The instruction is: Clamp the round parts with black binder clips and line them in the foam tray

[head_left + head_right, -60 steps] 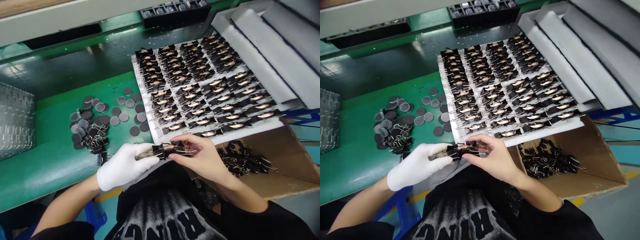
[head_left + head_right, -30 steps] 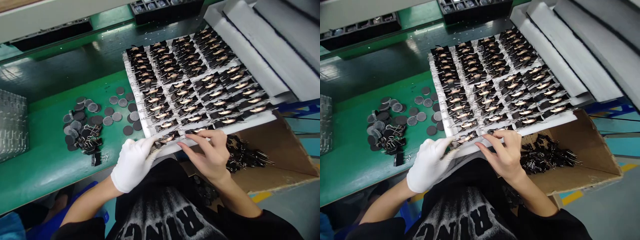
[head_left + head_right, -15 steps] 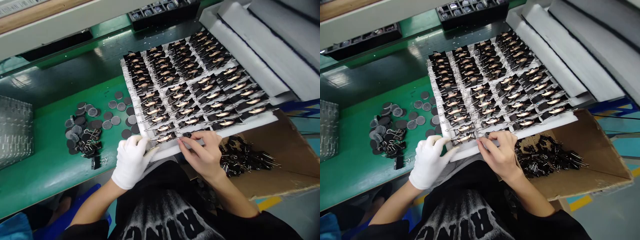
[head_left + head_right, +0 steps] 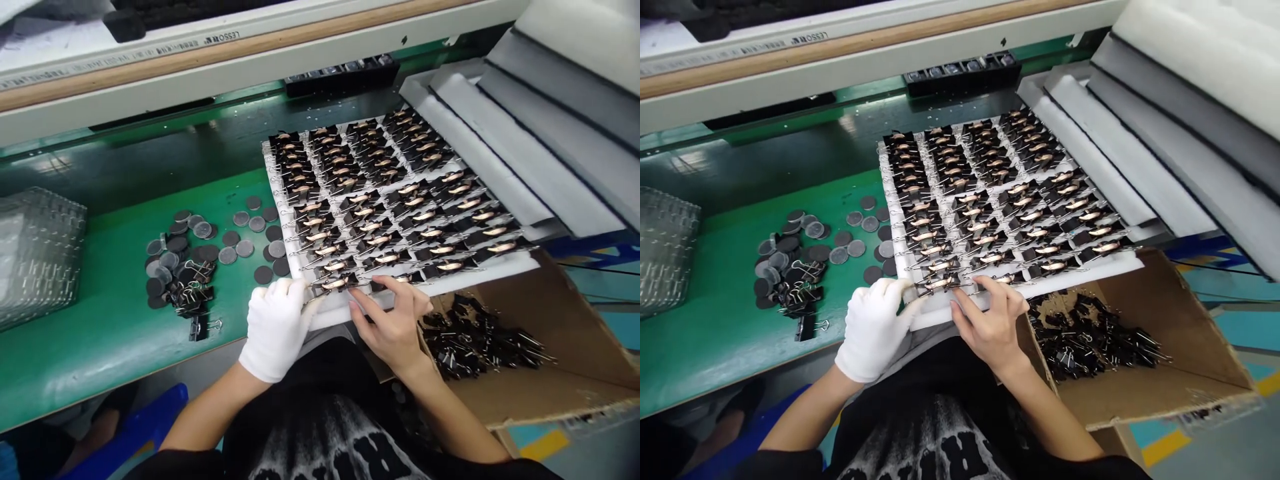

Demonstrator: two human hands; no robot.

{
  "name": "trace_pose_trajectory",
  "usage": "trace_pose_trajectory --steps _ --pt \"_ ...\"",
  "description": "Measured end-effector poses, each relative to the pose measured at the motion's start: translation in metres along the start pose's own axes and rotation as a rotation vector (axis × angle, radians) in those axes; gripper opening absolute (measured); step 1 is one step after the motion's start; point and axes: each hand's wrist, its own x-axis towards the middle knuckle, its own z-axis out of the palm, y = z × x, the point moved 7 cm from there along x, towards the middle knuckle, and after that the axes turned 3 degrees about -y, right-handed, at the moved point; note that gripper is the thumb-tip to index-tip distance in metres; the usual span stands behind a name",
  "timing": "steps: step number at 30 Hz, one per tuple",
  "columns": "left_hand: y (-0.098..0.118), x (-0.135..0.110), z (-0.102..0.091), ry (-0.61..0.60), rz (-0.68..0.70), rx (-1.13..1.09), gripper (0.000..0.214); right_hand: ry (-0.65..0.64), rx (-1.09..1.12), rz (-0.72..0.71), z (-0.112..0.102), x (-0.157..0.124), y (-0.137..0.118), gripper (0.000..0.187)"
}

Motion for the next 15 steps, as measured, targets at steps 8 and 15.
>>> trace_pose_trajectory --steps 8,15 --pt "-0.005 -0.008 0.004 0.053 0.009 -0.113 0.034 -0.009 0.008 -0.033 -0.001 0.001 0.001 0.018" --pt "-0.012 -0.025 0.024 0.131 -0.078 -0.292 0.039 0.201 -0.053 -0.206 -0.004 -0.025 0.007 0.023"
